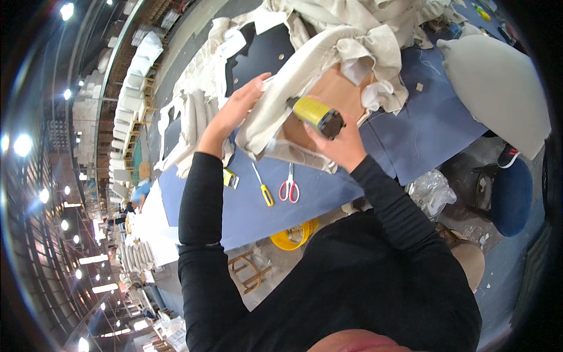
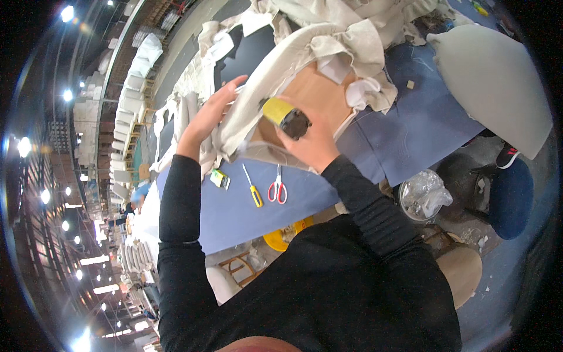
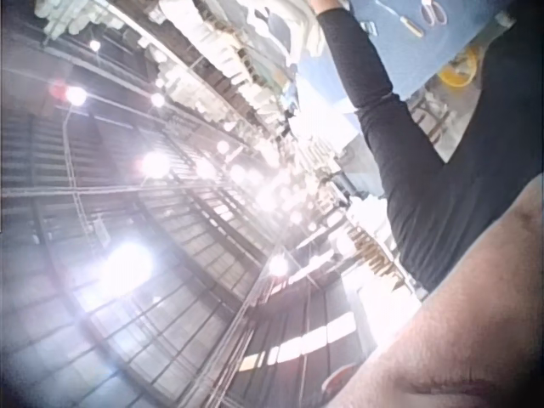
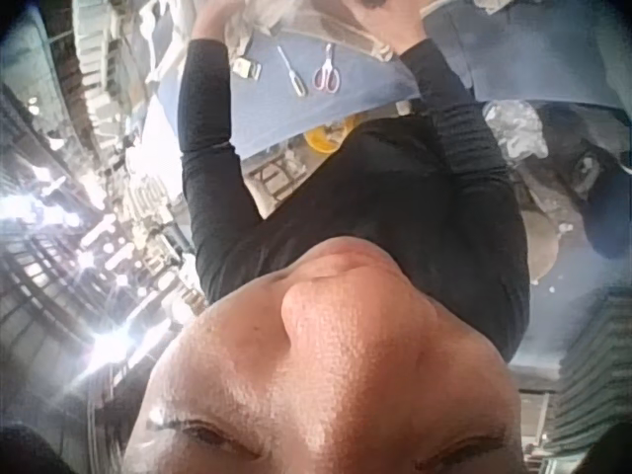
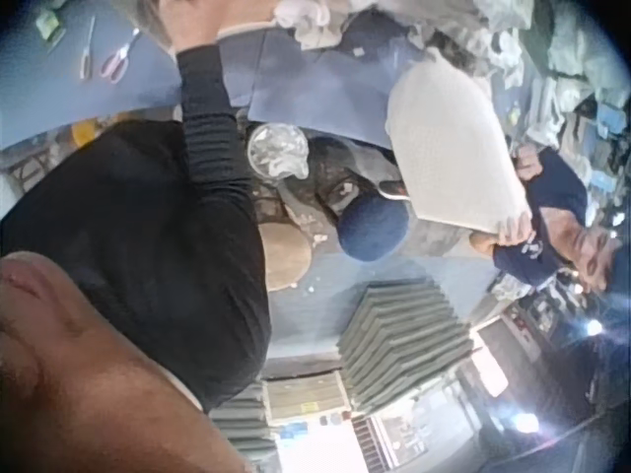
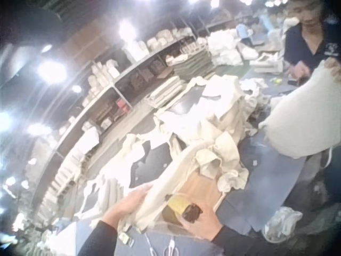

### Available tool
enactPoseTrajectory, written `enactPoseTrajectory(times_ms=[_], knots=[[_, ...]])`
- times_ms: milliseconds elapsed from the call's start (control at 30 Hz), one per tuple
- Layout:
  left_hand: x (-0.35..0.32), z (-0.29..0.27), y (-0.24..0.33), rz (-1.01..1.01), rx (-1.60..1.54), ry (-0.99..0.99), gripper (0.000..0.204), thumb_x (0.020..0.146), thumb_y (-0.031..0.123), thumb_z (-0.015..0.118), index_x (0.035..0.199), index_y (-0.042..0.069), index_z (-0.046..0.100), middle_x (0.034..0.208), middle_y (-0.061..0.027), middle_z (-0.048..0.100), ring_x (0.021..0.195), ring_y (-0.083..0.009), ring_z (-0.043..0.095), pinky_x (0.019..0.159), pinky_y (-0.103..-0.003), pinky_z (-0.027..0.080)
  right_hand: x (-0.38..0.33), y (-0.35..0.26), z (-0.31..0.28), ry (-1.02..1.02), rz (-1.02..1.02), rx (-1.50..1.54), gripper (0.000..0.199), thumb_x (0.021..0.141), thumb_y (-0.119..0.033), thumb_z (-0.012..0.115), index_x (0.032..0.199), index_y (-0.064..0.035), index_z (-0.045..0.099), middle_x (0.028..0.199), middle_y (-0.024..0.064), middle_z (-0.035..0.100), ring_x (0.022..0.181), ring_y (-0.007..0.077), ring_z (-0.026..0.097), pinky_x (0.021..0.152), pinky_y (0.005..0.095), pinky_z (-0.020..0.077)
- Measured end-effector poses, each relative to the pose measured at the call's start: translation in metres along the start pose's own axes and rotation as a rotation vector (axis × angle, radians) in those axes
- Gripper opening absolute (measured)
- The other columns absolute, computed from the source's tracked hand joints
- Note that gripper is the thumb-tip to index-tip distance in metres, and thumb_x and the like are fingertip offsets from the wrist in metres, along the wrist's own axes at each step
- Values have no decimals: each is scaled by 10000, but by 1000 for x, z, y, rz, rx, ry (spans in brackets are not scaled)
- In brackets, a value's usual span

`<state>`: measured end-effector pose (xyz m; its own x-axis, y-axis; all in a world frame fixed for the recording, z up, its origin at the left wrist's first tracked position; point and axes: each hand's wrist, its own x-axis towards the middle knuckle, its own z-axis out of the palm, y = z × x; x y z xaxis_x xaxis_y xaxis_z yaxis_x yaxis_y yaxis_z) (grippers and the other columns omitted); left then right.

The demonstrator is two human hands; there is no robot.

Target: The person stuffs a beige fabric cushion cover with white poly-fil batting using a metal tool to push the material inside. After filling the cushion, the person uses a staple gun to secure the fabric edges to the cushion base.

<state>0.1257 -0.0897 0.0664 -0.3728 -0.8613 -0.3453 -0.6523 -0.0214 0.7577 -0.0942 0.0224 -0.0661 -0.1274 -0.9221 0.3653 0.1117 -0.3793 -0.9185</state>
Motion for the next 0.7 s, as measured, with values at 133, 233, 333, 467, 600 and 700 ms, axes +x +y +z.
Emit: enactPoseTrajectory(times_ms=[133,233,333,467,600,700], knots=[[-5,12,-29,42,312,128,635,1156,497,404,1664,117,386,1523,-184,601,1340,-354,612,1161,-420,427,0,2,1,16,-91,-45,590,847,-21,768,1422,-69,643,1215,186,759,1111,328,753,954,362,577],[-19,33,-18,278,559,161,609,1155,439,423,1687,158,332,1516,-242,580,1340,-434,601,1153,-458,440,-6,11,6,52,-110,-64,553,858,-28,769,1398,-47,653,1216,192,759,1109,327,753,956,371,577],[-33,45,3,233,707,160,656,1104,316,571,1699,235,307,1493,-256,577,1347,-439,575,1152,-467,438,-9,6,7,38,-27,-63,512,868,-45,782,1368,-32,671,1202,193,764,1106,319,755,955,370,578],[-33,50,-1,290,810,224,745,1031,204,679,1687,288,335,1405,-223,627,1283,-430,611,1087,-469,489,-10,-5,5,8,49,-51,482,875,-73,804,1340,-25,690,1179,191,771,1092,307,760,953,367,579],[-34,52,0,300,793,229,810,984,166,716,1684,315,337,1384,-214,627,1255,-437,621,1072,-476,498,-18,-11,9,-6,40,-35,486,869,-80,810,1337,-26,690,1174,191,771,1070,311,764,939,372,584],[-36,54,4,264,806,222,843,961,144,721,1684,335,331,1394,-209,613,1250,-443,619,1065,-481,502,-21,-7,13,11,-9,-54,492,857,-75,810,1332,-25,690,1170,188,773,1057,319,766,928,375,587]])
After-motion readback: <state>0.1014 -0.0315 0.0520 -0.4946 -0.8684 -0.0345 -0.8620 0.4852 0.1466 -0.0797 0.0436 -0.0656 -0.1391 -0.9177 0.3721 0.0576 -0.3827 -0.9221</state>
